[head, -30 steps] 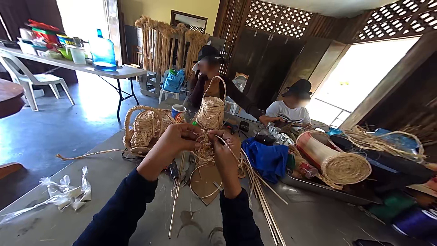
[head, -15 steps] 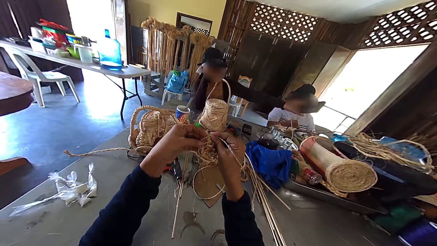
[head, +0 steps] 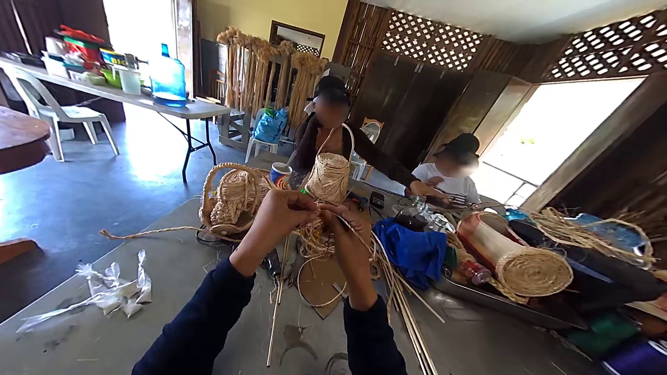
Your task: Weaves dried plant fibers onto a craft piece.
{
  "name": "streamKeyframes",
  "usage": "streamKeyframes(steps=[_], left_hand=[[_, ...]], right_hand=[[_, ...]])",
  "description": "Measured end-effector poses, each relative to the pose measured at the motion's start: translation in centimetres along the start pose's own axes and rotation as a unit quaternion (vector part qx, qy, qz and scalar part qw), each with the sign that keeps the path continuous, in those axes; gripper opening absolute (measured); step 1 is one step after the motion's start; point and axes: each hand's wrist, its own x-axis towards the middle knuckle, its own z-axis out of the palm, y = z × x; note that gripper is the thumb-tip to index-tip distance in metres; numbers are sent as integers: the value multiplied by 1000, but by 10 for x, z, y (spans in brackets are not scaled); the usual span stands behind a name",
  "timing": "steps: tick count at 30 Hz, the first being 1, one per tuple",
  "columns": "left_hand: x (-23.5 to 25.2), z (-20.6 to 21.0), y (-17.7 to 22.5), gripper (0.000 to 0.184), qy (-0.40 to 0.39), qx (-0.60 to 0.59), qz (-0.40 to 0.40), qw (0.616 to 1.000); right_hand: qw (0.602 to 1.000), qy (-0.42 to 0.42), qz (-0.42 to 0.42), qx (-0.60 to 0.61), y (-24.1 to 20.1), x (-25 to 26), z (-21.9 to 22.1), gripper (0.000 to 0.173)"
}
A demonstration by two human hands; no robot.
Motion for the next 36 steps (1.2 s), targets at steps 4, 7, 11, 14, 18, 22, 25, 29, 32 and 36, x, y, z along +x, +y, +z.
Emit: streamKeyframes(steps=[4,7,11,14,18,22,25,29,32,36], left_hand=[[1,0,-1,7,19,6,-4,1000],[2,0,-2,8,33,12,-2,999],[2,2,-3,9,42,13,-5,999],[2,5,-4,9,39,15,-6,999],[2,11,-5,9,24,18,-6,1000],[-3,12,-7,9,22,56,19,998],[-1,11,-19,10,18,62,56,996],[10,5,-42,10,-21,32,62,997],[18,1,-57,10,-26,-13,85,996],[19,1,-58,11,-28,-46,82,995]], right_hand=[[996,-37,59,51,2,2,-11,32],[995,-52,74,52,1,5,-22,37],[987,-70,134,53,-5,9,-35,32],[984,-76,149,62,-11,10,-42,27],[991,-67,116,27,-12,9,-38,18],[996,-63,69,-4,-9,4,-22,13],[999,-24,38,-22,-5,2,-15,9],[1000,1,17,-24,-2,3,-11,8],[1000,-2,28,-1,-9,3,-11,8],[1000,-2,21,1,-8,4,-11,8]])
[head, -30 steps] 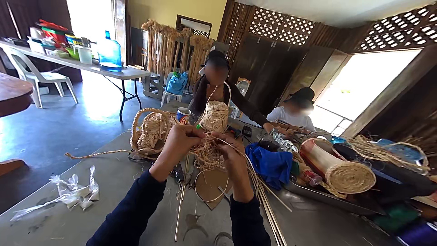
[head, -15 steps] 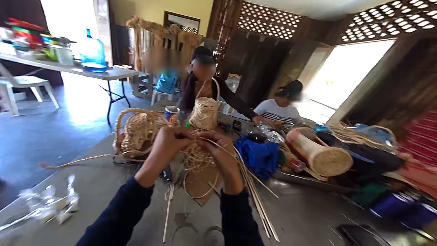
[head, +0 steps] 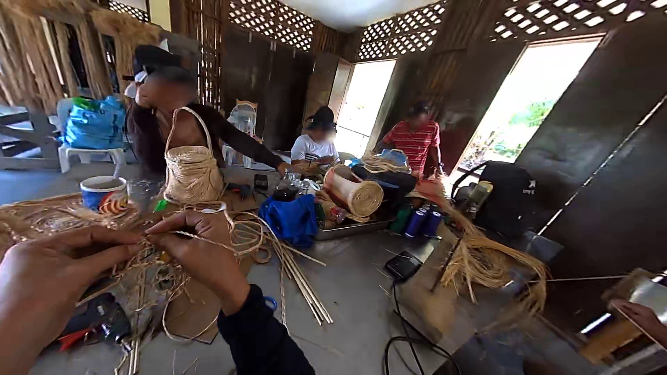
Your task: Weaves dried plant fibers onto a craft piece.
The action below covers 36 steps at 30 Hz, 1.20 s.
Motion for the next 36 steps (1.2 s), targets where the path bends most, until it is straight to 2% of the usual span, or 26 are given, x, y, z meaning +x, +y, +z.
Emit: streamKeyframes(steps=[4,7,13,16,22,30,36], left_hand=[[-1,0,2,12,-11,-17,-6,1000],[5,-8,-16,18,-45,-21,-1,999],[11,-16,-28,13,-78,-41,11,996],[14,-22,-44,10,-73,-50,48,995],[2,-10,-10,8,0,-12,20,1000],[3,-15,-8,10,-30,8,11,999],[9,-27,-26,10,-70,-2,34,997]], right_hand=[[1000,-5,-2,-5,6,-1,1,8],[1000,2,-5,-16,10,-1,1,8],[1000,-9,0,-16,7,-1,2,9],[1000,-14,-4,-7,6,-2,2,8],[1000,-26,-7,12,7,-2,3,8],[1000,-26,13,7,2,-1,3,7],[999,-34,8,14,0,-2,1,6]])
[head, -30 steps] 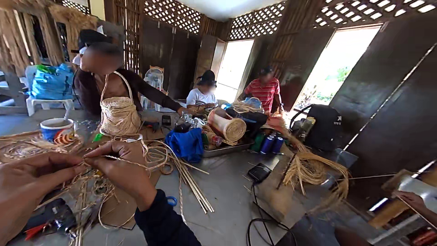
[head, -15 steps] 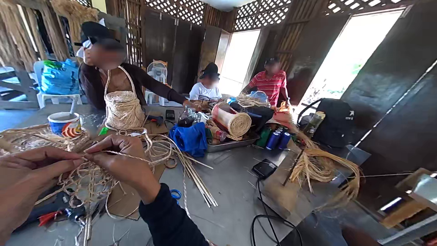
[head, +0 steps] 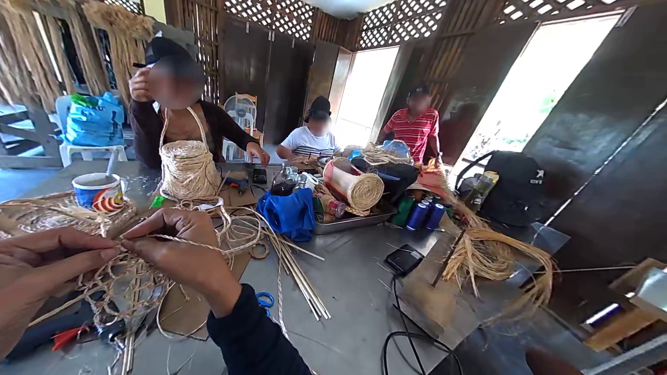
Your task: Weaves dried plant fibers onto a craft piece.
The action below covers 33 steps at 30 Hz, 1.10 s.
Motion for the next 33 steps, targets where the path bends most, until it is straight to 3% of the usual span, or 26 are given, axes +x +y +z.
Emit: streamKeyframes(steps=[7,15,20,24,28,33], left_hand=[[-1,-1,0,11,-19,-3,3,1000],[-11,15,47,11,14,41,-22,999],[-2,-13,18,10,-13,47,50,998],[-15,5,61,8,101,106,-42,988],[-14,4,82,7,118,157,-67,978],[-9,-3,84,6,112,79,-90,986]], right_hand=[[1000,5,19,9,-6,1,0,7],[1000,-7,16,-3,-5,0,4,7],[997,-16,59,50,-11,0,4,8],[996,-29,85,8,-15,-3,-11,12],[994,32,82,65,-7,3,-18,10],[976,59,82,195,-10,5,-20,22]])
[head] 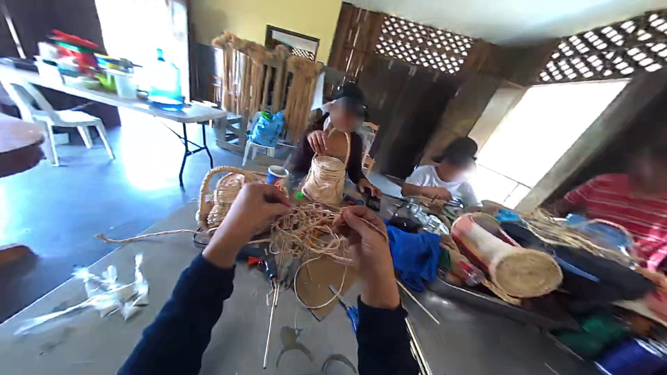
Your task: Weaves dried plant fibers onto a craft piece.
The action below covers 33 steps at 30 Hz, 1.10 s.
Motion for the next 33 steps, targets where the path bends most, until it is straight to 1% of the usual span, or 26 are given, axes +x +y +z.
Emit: streamKeyframes(steps=[3,6,9,12,17,22,26,30,33], left_hand=[[0,-2,0,7,-16,-29,-1,999],[1,-3,2,9,-24,-34,-21,999],[0,-5,3,9,-29,-39,-39,998],[0,-5,6,7,-41,-25,-44,998],[-2,-3,8,8,-69,-3,-39,997],[-4,3,13,11,-80,48,-48,995],[-4,4,14,6,-73,73,-41,994],[-4,4,13,4,-62,81,-31,994],[-4,7,13,5,-39,72,-25,996]], right_hand=[[1000,-2,-19,21,-3,-1,-3,29],[998,-21,-40,50,-6,-2,-11,27],[997,-20,-53,58,-9,-4,-10,26],[996,-21,-65,58,-11,-6,-4,27],[992,-42,-86,81,-17,-13,0,22],[988,-80,-105,80,-22,-18,3,16],[986,-87,-134,54,-27,-18,3,16],[987,-66,-148,13,-31,-19,3,21],[988,-75,-128,-36,-31,-17,0,21]])
